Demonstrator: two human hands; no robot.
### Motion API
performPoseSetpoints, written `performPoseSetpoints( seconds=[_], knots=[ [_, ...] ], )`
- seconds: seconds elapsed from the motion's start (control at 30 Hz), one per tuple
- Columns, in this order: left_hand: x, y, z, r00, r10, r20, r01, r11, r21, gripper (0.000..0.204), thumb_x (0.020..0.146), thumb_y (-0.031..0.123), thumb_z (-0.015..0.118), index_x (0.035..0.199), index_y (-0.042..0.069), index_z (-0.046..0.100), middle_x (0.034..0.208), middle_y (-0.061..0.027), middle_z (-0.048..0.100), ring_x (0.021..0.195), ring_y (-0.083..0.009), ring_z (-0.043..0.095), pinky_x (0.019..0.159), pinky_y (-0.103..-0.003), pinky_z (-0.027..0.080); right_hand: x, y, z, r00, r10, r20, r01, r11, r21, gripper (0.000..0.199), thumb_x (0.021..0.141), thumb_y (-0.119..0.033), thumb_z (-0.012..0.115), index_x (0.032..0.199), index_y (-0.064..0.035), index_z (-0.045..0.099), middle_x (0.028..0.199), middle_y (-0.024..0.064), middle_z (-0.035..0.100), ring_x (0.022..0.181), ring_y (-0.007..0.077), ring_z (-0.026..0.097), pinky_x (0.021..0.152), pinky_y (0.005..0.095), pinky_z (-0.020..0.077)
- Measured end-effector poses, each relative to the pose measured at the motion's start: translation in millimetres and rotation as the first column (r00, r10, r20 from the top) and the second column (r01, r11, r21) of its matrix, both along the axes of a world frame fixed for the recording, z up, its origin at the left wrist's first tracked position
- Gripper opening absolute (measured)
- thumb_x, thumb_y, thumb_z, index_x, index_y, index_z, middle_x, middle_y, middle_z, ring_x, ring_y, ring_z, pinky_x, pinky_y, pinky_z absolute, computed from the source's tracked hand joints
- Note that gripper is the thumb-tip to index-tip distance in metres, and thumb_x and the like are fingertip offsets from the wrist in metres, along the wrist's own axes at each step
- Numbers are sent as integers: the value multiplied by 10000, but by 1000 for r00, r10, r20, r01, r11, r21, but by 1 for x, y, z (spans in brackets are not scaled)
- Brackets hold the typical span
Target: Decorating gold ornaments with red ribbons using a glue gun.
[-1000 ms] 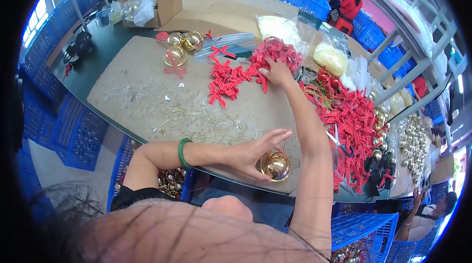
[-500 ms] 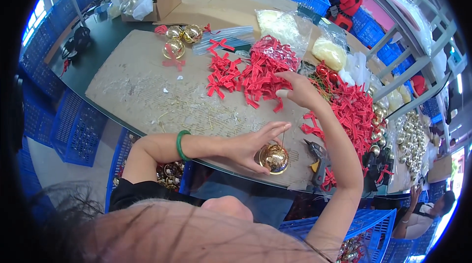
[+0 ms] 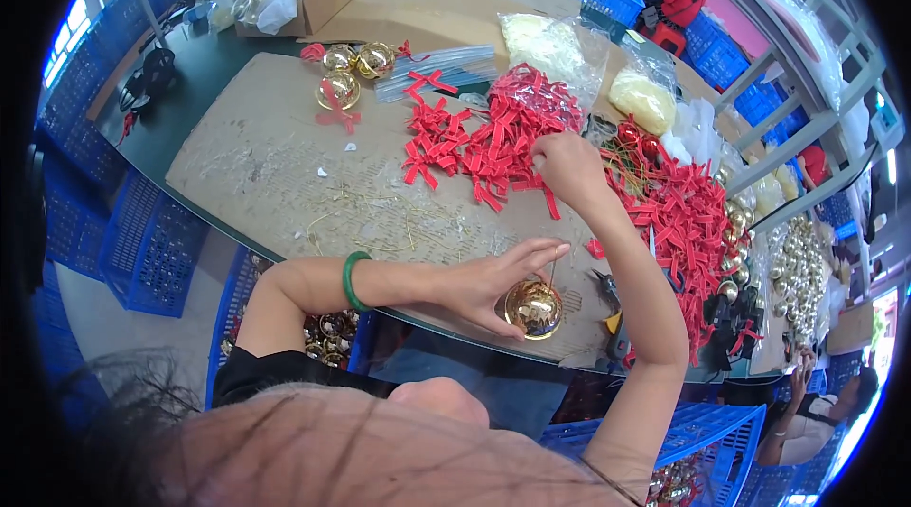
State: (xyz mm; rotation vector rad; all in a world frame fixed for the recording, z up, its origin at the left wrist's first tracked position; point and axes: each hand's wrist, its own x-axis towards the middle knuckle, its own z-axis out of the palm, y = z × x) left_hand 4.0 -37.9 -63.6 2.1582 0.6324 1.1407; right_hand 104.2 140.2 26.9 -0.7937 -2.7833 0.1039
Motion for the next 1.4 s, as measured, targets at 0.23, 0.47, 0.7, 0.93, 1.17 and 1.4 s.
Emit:
performPoseSetpoints(
  seconds=[0.23, 0.47, 0.7, 0.93, 1.17, 1.4],
  knots=[
    [1, 0, -1, 1000, -3, -3, 3, 1000, 10, 1227, 761, 326, 872, 1614, 41, 37, 1563, -258, 189, 1203, -321, 604, 1044, -419, 500, 34, 17, -53, 948, -251, 194, 265, 963, -47, 223, 815, -168, 763, 1003, -51, 740, 937, 173, 732, 865, 335, 702, 806, 437, 553],
    [2, 3, 4, 1000, -9, -6, 9, 998, -65, 1286, 727, 347, 904, 1614, 43, 23, 1593, -246, 163, 1213, -324, 605, 1034, -425, 512, 77, -8, 1, 796, -401, -453, 112, 833, -542, 183, 901, -74, 717, 1057, 21, 719, 957, 50, 736, 885, 105, 665, 776, 268, 519],
    [3, 9, -2, 1000, 13, 28, -15, 998, 65, 1284, 708, 305, 925, 1612, 48, 50, 1610, -220, 170, 1245, -326, 589, 975, -417, 570, 142, -165, 18, 599, -299, -743, -208, 838, -505, 166, 887, 20, 674, 1032, 24, 755, 955, 76, 711, 867, 114, 648, 796, 256, 523],
    [4, 2, 1, 1000, -2, 18, 2, 1000, 30, 1272, 693, 282, 931, 1609, 48, 81, 1613, -229, 173, 1224, -323, 606, 1051, -441, 506, 147, -203, -32, 623, -644, -444, 5, 571, -821, 186, 847, 20, 762, 1030, 21, 733, 1009, 56, 718, 911, 105, 668, 781, 234, 519],
    [6, 2, 1, 1000, 2, -11, -1, 995, 105, 1239, 738, 360, 891, 1616, 37, 78, 1552, -257, 232, 1178, -364, 603, 980, -431, 530, 142, -188, -45, 659, -495, -566, 56, 783, -620, 186, 805, -35, 767, 987, 0, 772, 905, 61, 700, 803, 115, 623, 733, 251, 482],
    [4, 2, 2, 1000, 8, -9, -7, 997, 74, 1238, 748, 420, 881, 1619, 61, 78, 1563, -254, 223, 1203, -378, 594, 980, -445, 533, 139, -183, -46, 668, -546, -505, 96, 736, -670, 175, 816, 12, 766, 987, 46, 745, 948, 70, 687, 871, 124, 669, 783, 250, 524]
  ],
)
